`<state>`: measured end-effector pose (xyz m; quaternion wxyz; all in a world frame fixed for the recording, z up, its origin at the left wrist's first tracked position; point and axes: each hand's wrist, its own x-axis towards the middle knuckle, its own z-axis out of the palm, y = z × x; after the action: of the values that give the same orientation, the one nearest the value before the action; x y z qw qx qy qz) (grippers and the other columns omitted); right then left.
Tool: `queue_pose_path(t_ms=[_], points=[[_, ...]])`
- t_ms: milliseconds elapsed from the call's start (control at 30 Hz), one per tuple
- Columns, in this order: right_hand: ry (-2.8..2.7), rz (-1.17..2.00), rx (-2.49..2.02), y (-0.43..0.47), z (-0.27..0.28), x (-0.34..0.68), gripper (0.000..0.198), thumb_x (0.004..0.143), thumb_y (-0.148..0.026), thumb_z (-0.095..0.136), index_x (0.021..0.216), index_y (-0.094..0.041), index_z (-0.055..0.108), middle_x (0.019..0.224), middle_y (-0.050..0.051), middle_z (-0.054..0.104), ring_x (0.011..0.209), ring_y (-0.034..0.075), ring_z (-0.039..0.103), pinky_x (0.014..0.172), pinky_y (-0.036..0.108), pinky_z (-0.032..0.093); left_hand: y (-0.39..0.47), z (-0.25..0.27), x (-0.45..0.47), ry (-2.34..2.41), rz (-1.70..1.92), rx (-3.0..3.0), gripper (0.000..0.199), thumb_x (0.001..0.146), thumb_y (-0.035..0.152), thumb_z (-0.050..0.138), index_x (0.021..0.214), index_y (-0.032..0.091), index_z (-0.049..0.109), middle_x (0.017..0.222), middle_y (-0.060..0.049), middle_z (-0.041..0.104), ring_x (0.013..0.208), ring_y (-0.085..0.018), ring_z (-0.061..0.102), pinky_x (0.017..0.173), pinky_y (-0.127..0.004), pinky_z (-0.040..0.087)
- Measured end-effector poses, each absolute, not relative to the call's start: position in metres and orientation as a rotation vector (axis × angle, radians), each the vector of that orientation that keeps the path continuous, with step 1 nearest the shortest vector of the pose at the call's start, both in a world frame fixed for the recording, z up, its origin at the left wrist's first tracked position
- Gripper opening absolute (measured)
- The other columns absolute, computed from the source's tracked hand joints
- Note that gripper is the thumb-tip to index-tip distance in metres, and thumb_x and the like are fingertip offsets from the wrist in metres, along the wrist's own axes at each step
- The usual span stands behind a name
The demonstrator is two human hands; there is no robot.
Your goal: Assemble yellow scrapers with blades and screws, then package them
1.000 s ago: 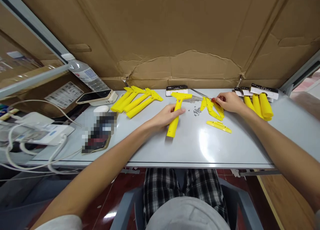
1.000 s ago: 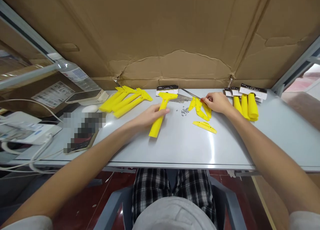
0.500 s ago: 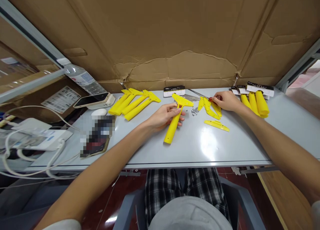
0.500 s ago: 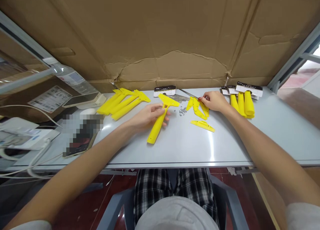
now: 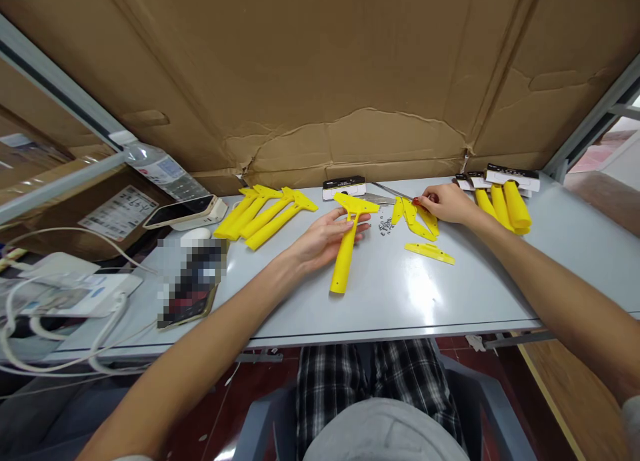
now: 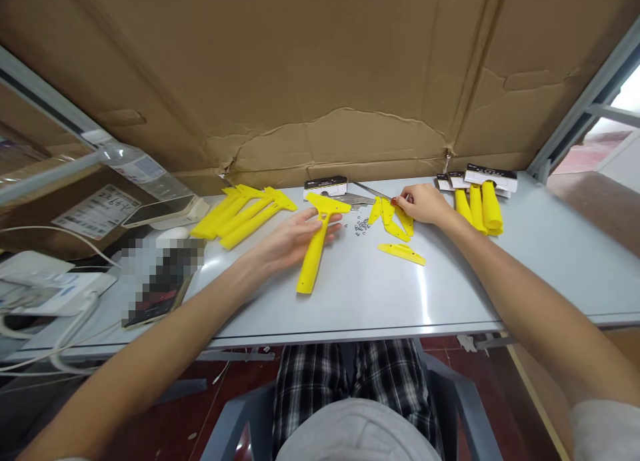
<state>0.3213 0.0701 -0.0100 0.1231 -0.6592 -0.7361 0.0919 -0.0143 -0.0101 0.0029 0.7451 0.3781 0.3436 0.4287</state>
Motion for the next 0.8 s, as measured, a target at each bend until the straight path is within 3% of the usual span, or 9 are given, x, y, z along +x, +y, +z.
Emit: queue_pose_path(t_ms=[100,167,433,567,667,733,800], points=[[-2.149,0.271,-1.918,0.07,-0.01,0.321,0.049,0.098,-0.053,0.049,0.114,-0.017,0.078,0.104,0.007,0.071,0.079,0.003,0.046,0.077,0.018,0.026,-0.01,0.002,-0.013,0.775,1.006,0.816,0.034,0.086,0.008,0.083,0.116,0.015,0.071,0.144,-0.013,0.072,0.089,-0.011,0.069,0.083,-0.027,0.054],[-2.147,0.275,-1.915,0.069,-0.01,0.321,0.051,0.098,-0.054,0.049,0.115,-0.016,0.078,0.104,0.008,0.071,0.08,0.003,0.047,0.078,0.018,0.027,-0.01,0.002,-0.013,0.771,1.012,0.83,0.037,0.083,0.008,0.086,0.116,0.014,0.071,0.141,-0.013,0.073,0.085,-0.01,0.066,0.082,-0.027,0.053],[-2.135,0.308,-1.926,0.066,-0.008,0.32,0.05,0.099,-0.055,0.046,0.115,-0.02,0.078,0.104,0.007,0.07,0.082,0.005,0.047,0.08,0.02,0.028,-0.014,-0.001,-0.013,0.82,0.927,0.952,0.078,0.073,0.01,0.094,0.14,0.025,0.058,0.125,-0.012,0.078,0.112,-0.024,0.074,0.098,-0.041,0.055],[-2.086,0.103,-1.812,0.062,-0.012,0.312,0.057,0.1,-0.061,0.044,0.138,-0.025,0.067,0.127,0.008,0.066,0.108,0.013,0.056,0.097,0.025,0.039,-0.014,-0.004,-0.012,0.854,0.919,0.999,0.076,0.07,0.009,0.095,0.135,0.023,0.059,0.123,-0.013,0.079,0.121,-0.026,0.072,0.104,-0.042,0.054],[-2.109,-0.145,-1.689,0.054,-0.015,0.299,0.062,0.101,-0.06,0.041,0.154,-0.032,0.054,0.146,0.01,0.056,0.135,0.024,0.046,0.113,0.037,0.036,-0.013,-0.005,-0.012,0.868,0.864,1.043,0.074,0.069,0.012,0.096,0.133,0.02,0.062,0.119,-0.014,0.08,0.113,-0.025,0.074,0.099,-0.04,0.054],[-2.184,-0.158,-1.608,0.049,-0.015,0.289,0.06,0.103,-0.058,0.038,0.154,-0.033,0.056,0.149,0.01,0.054,0.14,0.026,0.04,0.115,0.039,0.032,-0.014,-0.006,-0.011,0.882,0.842,1.071,0.074,0.069,0.015,0.096,0.134,0.02,0.062,0.117,-0.014,0.081,0.102,-0.023,0.075,0.093,-0.039,0.054],[-2.269,-0.072,-1.562,0.048,-0.011,0.281,0.054,0.104,-0.054,0.038,0.142,-0.028,0.067,0.141,0.011,0.059,0.135,0.023,0.042,0.114,0.037,0.029,-0.015,-0.006,-0.011,0.886,0.814,1.105,0.071,0.07,0.017,0.096,0.133,0.02,0.063,0.115,-0.013,0.081,0.094,-0.021,0.074,0.088,-0.037,0.053]])
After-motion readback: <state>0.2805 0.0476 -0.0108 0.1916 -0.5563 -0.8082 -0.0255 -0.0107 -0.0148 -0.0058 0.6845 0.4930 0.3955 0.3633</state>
